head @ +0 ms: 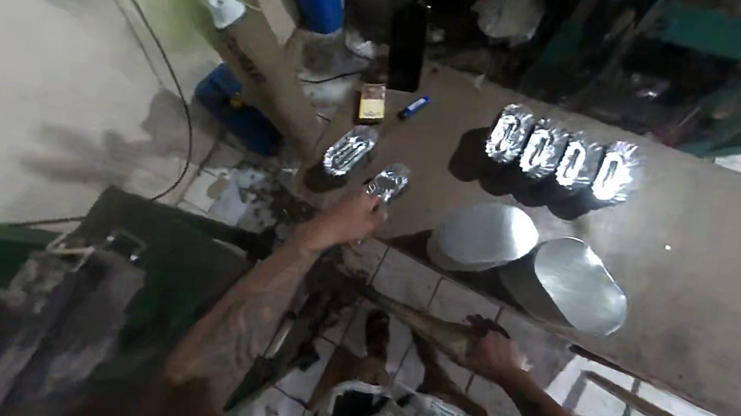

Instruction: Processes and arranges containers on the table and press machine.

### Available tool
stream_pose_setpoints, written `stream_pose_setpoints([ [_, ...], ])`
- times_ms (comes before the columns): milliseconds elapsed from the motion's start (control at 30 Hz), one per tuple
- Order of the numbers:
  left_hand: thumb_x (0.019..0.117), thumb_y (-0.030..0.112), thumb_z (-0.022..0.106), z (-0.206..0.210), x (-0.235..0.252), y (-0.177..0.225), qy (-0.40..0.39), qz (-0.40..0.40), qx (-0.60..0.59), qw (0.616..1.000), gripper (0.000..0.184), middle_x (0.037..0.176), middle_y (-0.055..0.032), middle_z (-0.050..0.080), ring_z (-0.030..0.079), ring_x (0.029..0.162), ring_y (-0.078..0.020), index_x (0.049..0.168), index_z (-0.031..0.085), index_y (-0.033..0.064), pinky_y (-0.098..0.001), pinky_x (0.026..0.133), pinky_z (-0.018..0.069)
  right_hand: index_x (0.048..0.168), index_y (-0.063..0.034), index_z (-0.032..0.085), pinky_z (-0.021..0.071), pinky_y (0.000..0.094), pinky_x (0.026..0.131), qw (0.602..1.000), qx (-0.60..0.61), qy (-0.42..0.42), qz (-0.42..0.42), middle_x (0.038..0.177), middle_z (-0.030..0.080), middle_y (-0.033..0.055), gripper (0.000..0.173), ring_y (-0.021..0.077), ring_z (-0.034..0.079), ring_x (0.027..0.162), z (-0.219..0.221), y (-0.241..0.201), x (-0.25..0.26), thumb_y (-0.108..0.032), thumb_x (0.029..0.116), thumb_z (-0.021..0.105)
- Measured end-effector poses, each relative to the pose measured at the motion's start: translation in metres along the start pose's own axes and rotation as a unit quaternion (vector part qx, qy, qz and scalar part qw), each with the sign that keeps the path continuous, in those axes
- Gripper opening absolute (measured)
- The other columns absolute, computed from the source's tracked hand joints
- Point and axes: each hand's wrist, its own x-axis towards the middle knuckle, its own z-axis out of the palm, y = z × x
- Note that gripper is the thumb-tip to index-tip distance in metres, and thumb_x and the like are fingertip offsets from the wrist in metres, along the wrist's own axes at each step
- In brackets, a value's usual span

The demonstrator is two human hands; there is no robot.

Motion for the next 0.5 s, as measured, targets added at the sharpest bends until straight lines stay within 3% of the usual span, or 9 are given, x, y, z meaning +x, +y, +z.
stream_pose_setpoints([
  [67, 0.1051, 0.031, 0.056, -0.008, 0.050, -0.001, -0.018, 0.021, 0.073, 0.997, 0.039, 0.114, -0.0276, 0.063, 0.065, 0.104, -0.0402, 0.106, 0.068, -0.0065, -0.0604, 0.093, 0.0513, 0.154, -0.0081, 0.043, 0.0315, 0.0586, 0.119, 0.999, 0.010, -0.031, 0.006, 0.162, 0.039, 0.0163, 0.093, 0.0361, 0.034, 0.151, -0.009, 0.008, 0.010, -0.068, 0.0863, 0.065],
  [167, 0.1038, 0.034, 0.058, -0.006, 0.089, -0.012, -0.061, 0.044, 0.135, 0.988, 0.041, 0.112, -0.0268, 0.064, 0.065, 0.105, -0.0406, 0.104, 0.069, -0.0051, -0.0613, 0.094, 0.0513, 0.157, -0.0114, 0.039, 0.0276, 0.0593, 0.121, 0.995, 0.053, -0.069, 0.039, 0.164, 0.035, 0.0151, 0.098, 0.0352, 0.029, 0.153, -0.012, 0.016, 0.015, -0.069, 0.0832, 0.068],
  [333, 0.0998, 0.037, 0.066, -0.003, 0.101, -0.018, -0.091, 0.060, 0.142, 0.984, 0.042, 0.107, -0.0257, 0.066, 0.066, 0.101, -0.0395, 0.103, 0.070, -0.0043, -0.0603, 0.093, 0.0518, 0.155, -0.0110, 0.043, 0.0339, 0.0594, 0.117, 0.997, 0.057, -0.043, 0.043, 0.159, 0.041, 0.0163, 0.100, 0.0368, 0.037, 0.148, -0.011, 0.016, 0.015, -0.072, 0.0793, 0.070],
  [400, 0.1035, 0.028, 0.059, 0.003, 0.104, -0.025, -0.091, 0.068, 0.133, 0.985, 0.034, 0.108, -0.0257, 0.067, 0.066, 0.102, -0.0404, 0.108, 0.070, -0.0037, -0.0622, 0.093, 0.0515, 0.153, -0.0072, 0.044, 0.0289, 0.0565, 0.120, 0.994, 0.099, -0.027, 0.043, 0.157, 0.044, 0.0182, 0.087, 0.0371, 0.038, 0.147, -0.019, 0.003, 0.000, -0.058, 0.0875, 0.071],
  [433, 0.1045, 0.023, 0.056, 0.005, 0.106, -0.029, -0.088, 0.078, 0.118, 0.986, 0.031, 0.107, -0.0258, 0.067, 0.067, 0.101, -0.0404, 0.110, 0.069, -0.0039, -0.0626, 0.092, 0.0517, 0.151, -0.0033, 0.046, 0.0275, 0.0547, 0.121, 0.986, 0.161, -0.014, 0.040, 0.155, 0.046, 0.0210, 0.072, 0.0376, 0.040, 0.146, -0.032, -0.008, -0.015, -0.043, 0.0960, 0.069],
  [500, 0.1049, 0.018, 0.054, 0.006, 0.108, -0.035, -0.089, 0.092, 0.086, 0.988, 0.027, 0.104, -0.0258, 0.067, 0.067, 0.097, -0.0399, 0.110, 0.068, -0.0044, -0.0629, 0.088, 0.0523, 0.138, 0.0027, 0.059, 0.0387, 0.0487, 0.117, 0.949, 0.301, 0.093, -0.007, 0.140, 0.059, 0.0240, 0.044, 0.0351, 0.054, 0.134, -0.067, -0.036, -0.065, -0.026, 0.1042, 0.060],
])
